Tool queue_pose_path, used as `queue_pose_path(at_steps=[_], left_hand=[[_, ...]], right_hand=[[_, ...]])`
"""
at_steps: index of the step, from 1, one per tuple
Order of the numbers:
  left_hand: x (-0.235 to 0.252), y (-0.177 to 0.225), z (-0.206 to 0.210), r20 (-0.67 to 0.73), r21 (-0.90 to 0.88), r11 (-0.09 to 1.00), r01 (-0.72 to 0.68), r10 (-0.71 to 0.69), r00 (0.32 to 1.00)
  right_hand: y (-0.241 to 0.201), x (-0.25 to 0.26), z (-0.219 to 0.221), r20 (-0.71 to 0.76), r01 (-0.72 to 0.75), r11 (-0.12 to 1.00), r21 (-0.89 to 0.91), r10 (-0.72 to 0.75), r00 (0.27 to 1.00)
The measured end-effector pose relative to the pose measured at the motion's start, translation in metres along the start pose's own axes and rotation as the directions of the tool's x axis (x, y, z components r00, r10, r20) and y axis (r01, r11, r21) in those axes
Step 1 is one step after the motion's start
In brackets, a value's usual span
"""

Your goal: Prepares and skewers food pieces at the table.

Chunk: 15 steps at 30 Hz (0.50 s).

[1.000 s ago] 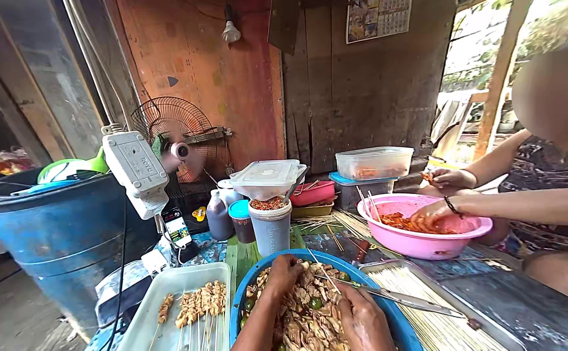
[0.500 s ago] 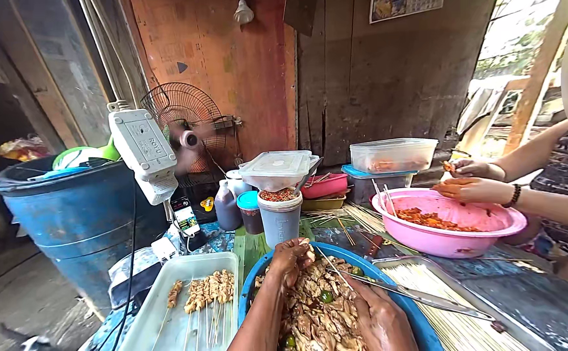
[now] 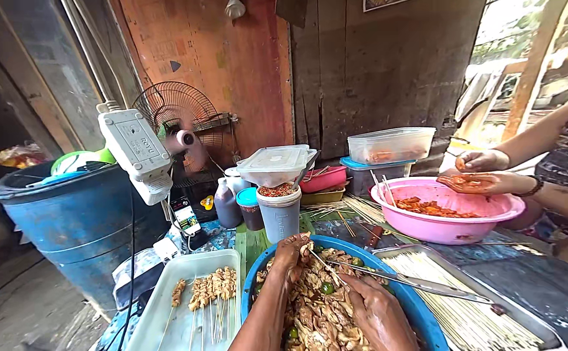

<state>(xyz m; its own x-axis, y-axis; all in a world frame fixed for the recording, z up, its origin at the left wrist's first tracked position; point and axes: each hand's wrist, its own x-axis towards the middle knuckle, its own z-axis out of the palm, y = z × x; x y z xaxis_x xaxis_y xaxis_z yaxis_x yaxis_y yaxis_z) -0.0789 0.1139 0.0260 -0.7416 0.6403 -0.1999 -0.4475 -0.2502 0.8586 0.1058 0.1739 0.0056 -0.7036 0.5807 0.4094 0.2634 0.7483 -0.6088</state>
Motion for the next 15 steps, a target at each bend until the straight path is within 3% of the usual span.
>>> queue_pose_path(at_steps=[7, 15], left_hand=[[-0.002, -0.0022, 0.0036, -0.01, 0.046, 0.999, 0.02, -0.019, 1.0], [-0.0089, 0.0011, 0.0042, 0.114, 0.114, 0.992, -0.059, 0.046, 0.992]], right_hand=[[0.0018, 0.0012, 0.0023, -0.063, -0.017, 1.0, 0.022, 0.018, 0.998], [0.001, 0.0018, 0.0016, -0.065, -0.069, 0.998, 0.012, 0.07, 0.995]])
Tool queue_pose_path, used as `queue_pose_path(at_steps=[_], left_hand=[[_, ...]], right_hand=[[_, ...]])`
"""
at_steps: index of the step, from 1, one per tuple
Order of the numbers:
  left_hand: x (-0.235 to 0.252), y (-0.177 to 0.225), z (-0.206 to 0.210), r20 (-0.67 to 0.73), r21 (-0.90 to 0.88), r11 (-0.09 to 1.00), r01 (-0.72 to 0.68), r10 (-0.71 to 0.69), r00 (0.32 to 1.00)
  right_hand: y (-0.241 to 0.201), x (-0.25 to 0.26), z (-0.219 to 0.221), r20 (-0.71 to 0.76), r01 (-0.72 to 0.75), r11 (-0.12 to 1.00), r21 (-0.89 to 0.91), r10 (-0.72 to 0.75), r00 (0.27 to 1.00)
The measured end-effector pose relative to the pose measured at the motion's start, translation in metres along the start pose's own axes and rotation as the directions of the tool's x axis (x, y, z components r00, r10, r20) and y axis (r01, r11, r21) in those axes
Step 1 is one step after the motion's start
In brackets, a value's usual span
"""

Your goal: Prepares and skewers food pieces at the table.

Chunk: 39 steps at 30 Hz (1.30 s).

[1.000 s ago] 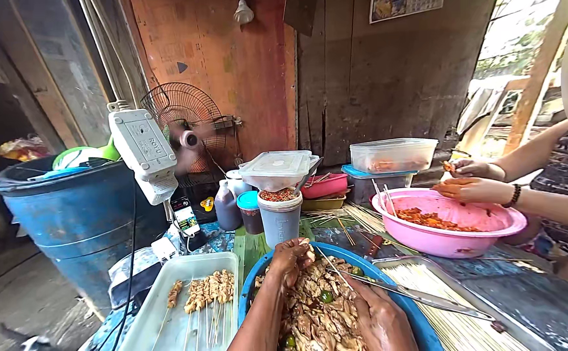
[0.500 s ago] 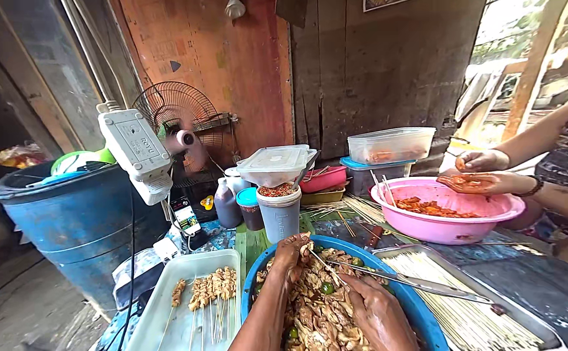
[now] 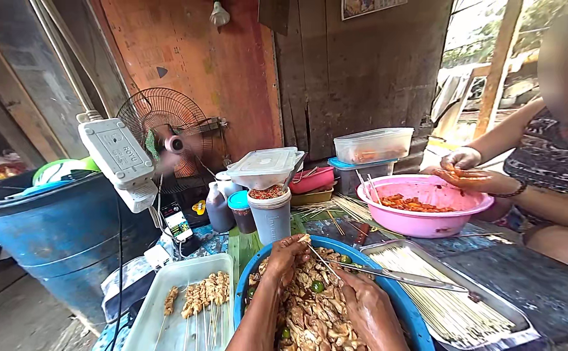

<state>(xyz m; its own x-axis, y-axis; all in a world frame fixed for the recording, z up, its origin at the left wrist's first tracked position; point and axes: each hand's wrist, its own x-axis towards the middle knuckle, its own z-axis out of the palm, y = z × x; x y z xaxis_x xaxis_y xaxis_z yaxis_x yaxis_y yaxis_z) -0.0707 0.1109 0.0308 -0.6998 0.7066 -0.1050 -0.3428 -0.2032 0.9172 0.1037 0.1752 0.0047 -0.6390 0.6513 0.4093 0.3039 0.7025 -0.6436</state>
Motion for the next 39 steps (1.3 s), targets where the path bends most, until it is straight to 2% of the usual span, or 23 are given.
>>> queue_pose_path(at_steps=[7, 11, 14, 19, 22, 26, 29, 33, 36, 39], left_hand=[[0.006, -0.007, -0.003, -0.061, 0.08, 0.991, -0.106, 0.111, 0.992], [0.005, -0.007, -0.003, -0.036, 0.101, 0.987, -0.126, 0.13, 0.991], [0.002, -0.008, -0.001, -0.002, 0.205, 0.965, -0.165, 0.169, 0.986], [0.0, -0.012, -0.002, 0.066, 0.442, 0.854, -0.274, 0.274, 0.96], [-0.003, -0.012, 0.001, 0.098, 0.6, 0.727, -0.335, 0.348, 0.932], [-0.005, -0.007, 0.004, 0.117, 0.742, 0.587, -0.325, 0.364, 0.924], [-0.006, -0.007, 0.006, 0.118, 0.776, 0.542, -0.321, 0.375, 0.919], [-0.006, -0.005, 0.008, 0.123, 0.808, 0.496, -0.317, 0.385, 0.915], [-0.006, -0.001, 0.007, 0.128, 0.808, 0.496, -0.319, 0.382, 0.915], [-0.014, -0.003, 0.012, 0.203, 0.793, 0.473, -0.384, 0.389, 0.899]], right_hand=[[0.001, -0.001, 0.001, -0.006, 0.013, 1.0, 0.004, -0.013, 1.0], [0.001, -0.001, 0.002, -0.017, 0.019, 1.0, 0.007, -0.019, 1.0], [0.0, -0.001, 0.001, -0.012, 0.008, 1.0, 0.011, -0.008, 1.0], [-0.003, 0.001, 0.002, 0.0, -0.006, 1.0, 0.007, 0.006, 1.0], [-0.01, 0.0, 0.004, -0.015, -0.031, 0.999, -0.016, 0.031, 0.999], [-0.019, -0.001, 0.005, 0.0, -0.063, 0.997, -0.037, 0.063, 0.998], [-0.022, 0.001, 0.007, -0.006, -0.047, 0.999, -0.01, 0.047, 0.999], [-0.024, 0.006, 0.007, 0.023, -0.077, 0.99, 0.115, 0.075, 0.997], [-0.024, 0.009, 0.009, 0.05, -0.109, 0.98, 0.165, 0.102, 0.994], [-0.019, 0.008, 0.011, 0.022, -0.079, 0.981, 0.178, 0.077, 0.997]])
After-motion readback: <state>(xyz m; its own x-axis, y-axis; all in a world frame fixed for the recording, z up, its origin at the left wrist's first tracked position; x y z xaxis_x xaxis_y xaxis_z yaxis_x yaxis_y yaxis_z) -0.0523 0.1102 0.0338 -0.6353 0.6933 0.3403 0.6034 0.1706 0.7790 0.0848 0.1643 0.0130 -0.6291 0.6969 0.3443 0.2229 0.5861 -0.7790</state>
